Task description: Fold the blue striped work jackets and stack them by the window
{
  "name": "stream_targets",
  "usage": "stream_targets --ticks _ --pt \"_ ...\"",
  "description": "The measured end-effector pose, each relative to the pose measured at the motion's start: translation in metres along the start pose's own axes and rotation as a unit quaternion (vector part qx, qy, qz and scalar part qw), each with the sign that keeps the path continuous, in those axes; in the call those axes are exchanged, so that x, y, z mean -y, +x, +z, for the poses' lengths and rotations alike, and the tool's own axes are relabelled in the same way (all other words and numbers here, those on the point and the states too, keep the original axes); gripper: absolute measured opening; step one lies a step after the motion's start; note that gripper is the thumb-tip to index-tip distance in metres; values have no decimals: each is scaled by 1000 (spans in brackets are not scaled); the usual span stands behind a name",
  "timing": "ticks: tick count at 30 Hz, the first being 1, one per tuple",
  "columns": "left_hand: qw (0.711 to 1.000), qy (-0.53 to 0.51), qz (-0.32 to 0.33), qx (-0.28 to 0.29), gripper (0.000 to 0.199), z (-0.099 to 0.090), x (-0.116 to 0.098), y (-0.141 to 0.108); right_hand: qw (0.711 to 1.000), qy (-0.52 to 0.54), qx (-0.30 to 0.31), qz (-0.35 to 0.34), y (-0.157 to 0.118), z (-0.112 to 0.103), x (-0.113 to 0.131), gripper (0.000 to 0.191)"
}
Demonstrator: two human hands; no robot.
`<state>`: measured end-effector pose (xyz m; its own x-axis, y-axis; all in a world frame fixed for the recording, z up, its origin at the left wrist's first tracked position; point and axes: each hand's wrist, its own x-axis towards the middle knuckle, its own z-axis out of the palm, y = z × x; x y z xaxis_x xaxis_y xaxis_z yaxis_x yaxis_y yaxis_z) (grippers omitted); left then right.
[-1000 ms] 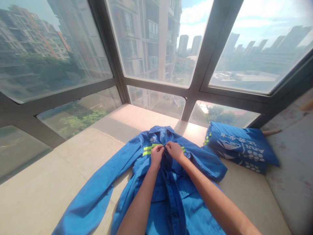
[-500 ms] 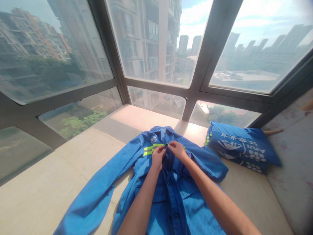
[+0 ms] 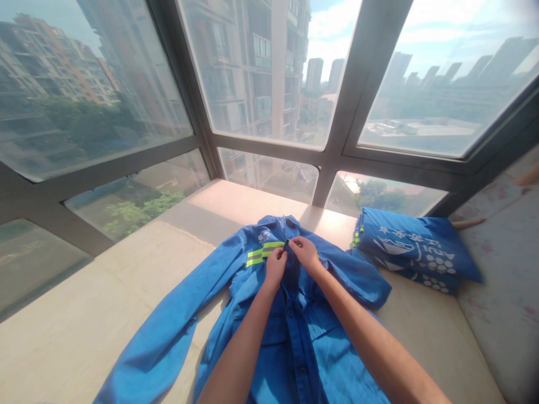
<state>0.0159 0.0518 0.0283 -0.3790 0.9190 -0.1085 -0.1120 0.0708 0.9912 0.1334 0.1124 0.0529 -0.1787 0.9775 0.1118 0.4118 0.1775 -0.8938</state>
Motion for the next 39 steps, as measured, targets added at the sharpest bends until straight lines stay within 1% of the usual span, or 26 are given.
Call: stream_targets --ticks 4,7,11,14,16,20,22,23,25,27,29,31,32,33,35,39 --pt "996 78 29 -9 6 -1 -2 -26 1000 -11 -26 12 1 -6 3 26" --pt "995 98 31 -3 5 -6 0 -37 999 -21 -34 13 3 -9 6 27" --pt "996 86 9 23 15 -12 4 -32 999 -38 -24 7 3 -6 12 29" --pt "996 78 -13 45 22 -13 6 -25 998 -63 -1 -1 -3 -4 14 29" --pt "995 80 -16 65 21 -10 6 -25 996 -90 19 -7 -13 -4 14 27" --pt "986 107 -6 125 17 -3 7 -29 987 -155 43 -20 -33 -12 11 38" --pt "981 137 3 138 15 -4 7 -29 974 -218 56 -25 -42 -19 10 41" --pt "979 156 11 132 14 -6 6 -27 963 -261 66 -29 -45 -21 9 42" --pt "974 201 35 96 16 -13 2 -19 932 -347 97 -43 -53 -24 5 44" --pt "965 251 68 45 19 -22 -4 -4 907 -392 144 -55 -59 -23 0 45" --pt "948 300 102 13 21 -31 -11 16 894 -401 190 -57 -63 -19 -5 37" --pt "930 346 123 15 20 -37 -14 35 890 -401 212 -50 -60 -13 -8 23" --pt "921 368 127 25 18 -38 -14 45 891 -400 211 -44 -55 -11 -9 19" --pt "912 388 129 37 16 -39 -13 53 893 -399 203 -37 -49 -8 -8 22" --pt "894 425 128 60 14 -38 -8 66 899 -398 179 -26 -31 -2 -5 32" --pt "865 467 148 105 15 -30 2 85 925 -369 90 3 11 15 3 42"
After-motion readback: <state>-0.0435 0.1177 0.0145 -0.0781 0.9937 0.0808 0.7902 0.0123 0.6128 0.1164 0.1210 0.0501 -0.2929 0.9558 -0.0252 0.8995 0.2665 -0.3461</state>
